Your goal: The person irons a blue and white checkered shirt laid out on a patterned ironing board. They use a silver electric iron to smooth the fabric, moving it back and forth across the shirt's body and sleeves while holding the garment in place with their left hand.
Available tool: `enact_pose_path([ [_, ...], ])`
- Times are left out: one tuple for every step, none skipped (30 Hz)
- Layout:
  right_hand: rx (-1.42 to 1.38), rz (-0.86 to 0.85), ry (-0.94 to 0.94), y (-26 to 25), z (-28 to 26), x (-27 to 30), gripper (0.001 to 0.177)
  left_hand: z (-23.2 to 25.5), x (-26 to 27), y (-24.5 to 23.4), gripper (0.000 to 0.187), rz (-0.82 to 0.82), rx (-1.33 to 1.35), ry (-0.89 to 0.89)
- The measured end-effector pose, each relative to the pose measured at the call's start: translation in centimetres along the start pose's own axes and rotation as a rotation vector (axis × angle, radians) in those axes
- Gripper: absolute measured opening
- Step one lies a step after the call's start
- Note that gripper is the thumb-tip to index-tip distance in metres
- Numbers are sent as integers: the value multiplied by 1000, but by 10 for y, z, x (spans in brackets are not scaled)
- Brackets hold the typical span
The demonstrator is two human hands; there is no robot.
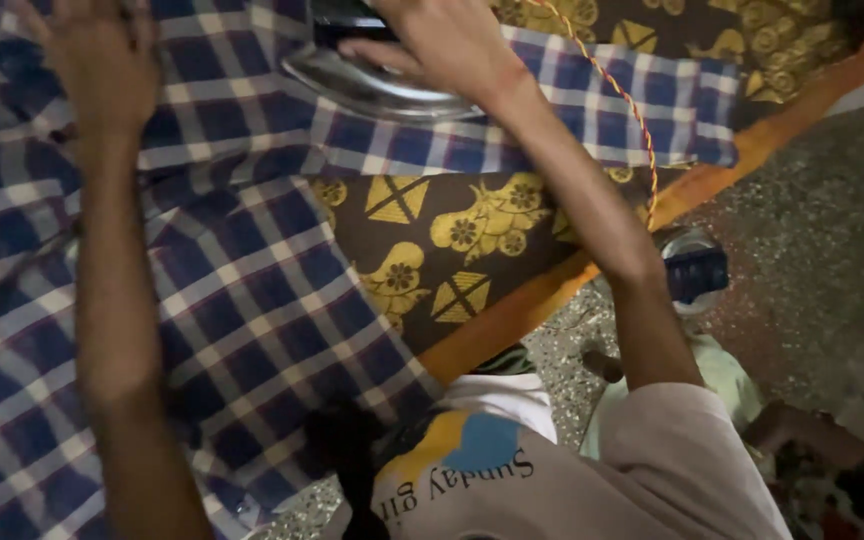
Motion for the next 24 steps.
enact_pose_path([
  [-2,-40,15,-7,5,18,65,5,2,-4,44,70,6,85],
  [-6,-75,26,-12,11,35,66,5,3,-6,45,77,-5,109],
  [-9,-109,37,-17,18,53,69,6,2,-6,45,82,-9,119],
  [-20,-145,49,-20,25,72,72,6,4,-6,45,80,-14,127],
  [-30,-180,61,-23,36,91,76,6,5,-6,44,77,-12,121],
  [-32,-201,55,-27,48,111,81,5,5,-6,42,74,2,104],
  [-33,-222,50,-30,60,133,86,5,2,-5,41,73,18,94],
  [31,-171,20,-35,70,153,82,5,3,-6,40,67,50,70],
  [94,-120,-11,-38,79,170,80,9,5,-5,39,65,79,53],
  [136,-85,-20,-41,87,187,78,13,5,-7,38,71,106,35],
  [178,-50,-28,-45,90,203,77,20,9,-11,37,81,129,23],
  [223,-17,-42,-48,95,213,76,32,13,-11,36,84,125,23],
  [256,-25,-4,-45,102,216,75,47,16,-12,35,88,120,24],
  [290,-31,35,-42,104,217,74,63,17,-12,32,80,84,40],
  [323,-36,74,-42,108,217,73,80,16,-8,29,40,148,29],
  [304,-21,65,-44,107,217,72,96,15,-6,26,-2,206,18],
  [286,-6,56,-47,104,216,71,114,12,5,22,-76,363,-21],
  [266,7,49,-51,100,216,71,147,11,9,19,-29,249,173],
  [253,23,51,-53,97,214,70,170,9,22,20,-98,237,234],
  [242,41,52,-56,95,212,69,189,8,34,22,-165,223,295],
  [231,58,53,-58,93,209,68,208,7,42,19,-127,189,347],
  [228,42,61,-58,92,207,70,222,9,47,17,-91,155,398],
  [224,26,70,-59,92,207,71,224,12,46,16,-90,147,414],
  [224,12,83,-59,92,206,73,225,14,45,14,-88,139,434],
])
Point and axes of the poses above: each hand's wrist, its own x-axis away from the middle knuckle, its own y-axis out of the palm, z = x × y, the point moved 6 cm from there along -x, towards the middle knuckle, and after that the axes turned 7 degrees about -z, right-handed, at the moved point
